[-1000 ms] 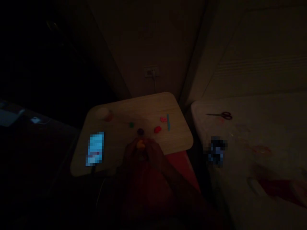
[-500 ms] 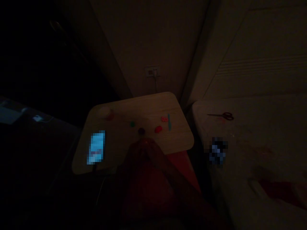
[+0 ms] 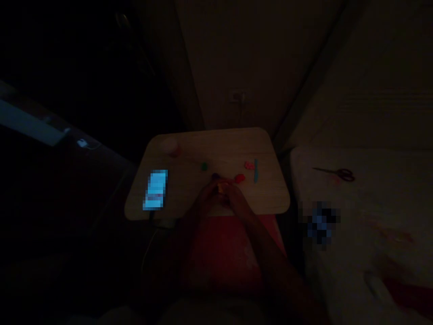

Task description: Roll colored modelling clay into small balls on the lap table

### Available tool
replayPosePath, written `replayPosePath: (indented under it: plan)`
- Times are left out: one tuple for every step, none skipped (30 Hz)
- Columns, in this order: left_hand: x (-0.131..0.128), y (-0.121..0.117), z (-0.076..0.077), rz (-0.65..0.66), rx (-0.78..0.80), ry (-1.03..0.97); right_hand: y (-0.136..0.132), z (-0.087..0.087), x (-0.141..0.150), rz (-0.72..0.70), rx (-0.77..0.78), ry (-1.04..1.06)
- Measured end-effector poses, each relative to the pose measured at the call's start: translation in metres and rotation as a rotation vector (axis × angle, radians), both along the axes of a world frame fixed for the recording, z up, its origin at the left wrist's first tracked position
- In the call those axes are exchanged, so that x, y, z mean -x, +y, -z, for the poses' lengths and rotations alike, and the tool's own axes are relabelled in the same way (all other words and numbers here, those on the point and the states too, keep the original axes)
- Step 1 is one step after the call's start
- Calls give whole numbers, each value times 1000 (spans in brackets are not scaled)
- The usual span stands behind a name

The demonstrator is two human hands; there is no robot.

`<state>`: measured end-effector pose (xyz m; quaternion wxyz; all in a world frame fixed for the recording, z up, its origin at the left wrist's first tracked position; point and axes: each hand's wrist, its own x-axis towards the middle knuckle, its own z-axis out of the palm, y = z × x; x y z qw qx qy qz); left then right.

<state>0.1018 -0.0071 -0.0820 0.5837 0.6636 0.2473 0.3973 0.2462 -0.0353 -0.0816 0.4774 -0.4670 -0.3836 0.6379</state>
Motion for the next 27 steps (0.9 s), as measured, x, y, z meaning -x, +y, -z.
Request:
replayPosePath:
  plan:
    - [1,2,1,19,31,-16,-1,-1,0,-4,-8,10]
    - [1,4,2,34,58,-23,-2,-2,0,2,-14,21]
    - [2,5,3,42,78,-23,-3,-2,0,13,-17,31]
    - [1,6,4,42,87,-20,-4,-3,0,14,-16,34]
    - [1,6,5,34,85,-16,-4,-3,0,24,-15,31]
    - [0,6,5,19,76,-13,-5,-3,0,37,-16,21]
    - [-1,6,6,-6,58,-11,-5,-3,0,50,-18,2]
    - [-2,5,7,-31,52,0,-5,-2,0,64,-32,-18]
    - [-2,3,8,-68,40,5,-5,-2,-1,62,-42,-43]
    - [-2,2,9,-98,13,25,-5,-1,-1,60,-53,-74]
    - [-2,1,9,-134,-2,48,-5,-2,-1,48,-65,-106]
    - [-2,1,8,-179,-28,63,-5,-2,-1,58,-74,-126]
    - [-1,0,8,-213,-76,80,-6,-3,-1,52,-82,-136]
    - [-1,-1,7,-235,-129,92,-6,-5,-2,52,-82,-142]
    - [-1,-1,6,-253,-182,99,-7,-7,-2,51,-79,-146]
    - [-1,-1,5,-261,-230,105,-7,-8,-2,44,-75,-150]
    - [-2,-2,4,-261,-266,111,-8,-10,-2,38,-75,-156]
    - [-2,-2,3,-257,-288,118,-8,-11,-3,33,-81,-165]
    - [-3,-2,3,-247,-293,125,-8,-12,-3,25,-93,-175]
    - [-4,-2,2,-233,-285,130,-8,-12,-4,18,-105,-183]
    - [-4,-2,2,-214,-264,132,-8,-12,-5,12,-114,-189]
    - [-4,-2,1,-195,-233,132,-7,-11,-5,4,-119,-192]
    - [-5,-2,1,-176,-198,127,-7,-10,-6,5,-119,-190]
    - [-4,-2,0,-159,-162,128,-6,-9,-6,20,-123,-181]
    - [-4,-2,0,-141,-131,130,-5,-7,-6,18,-133,-174]
    - [-3,-1,-1,-123,-114,116,-4,-6,-6,23,-132,-153]
    - [-2,0,0,-104,-112,96,-4,-5,-6,40,-116,-117]
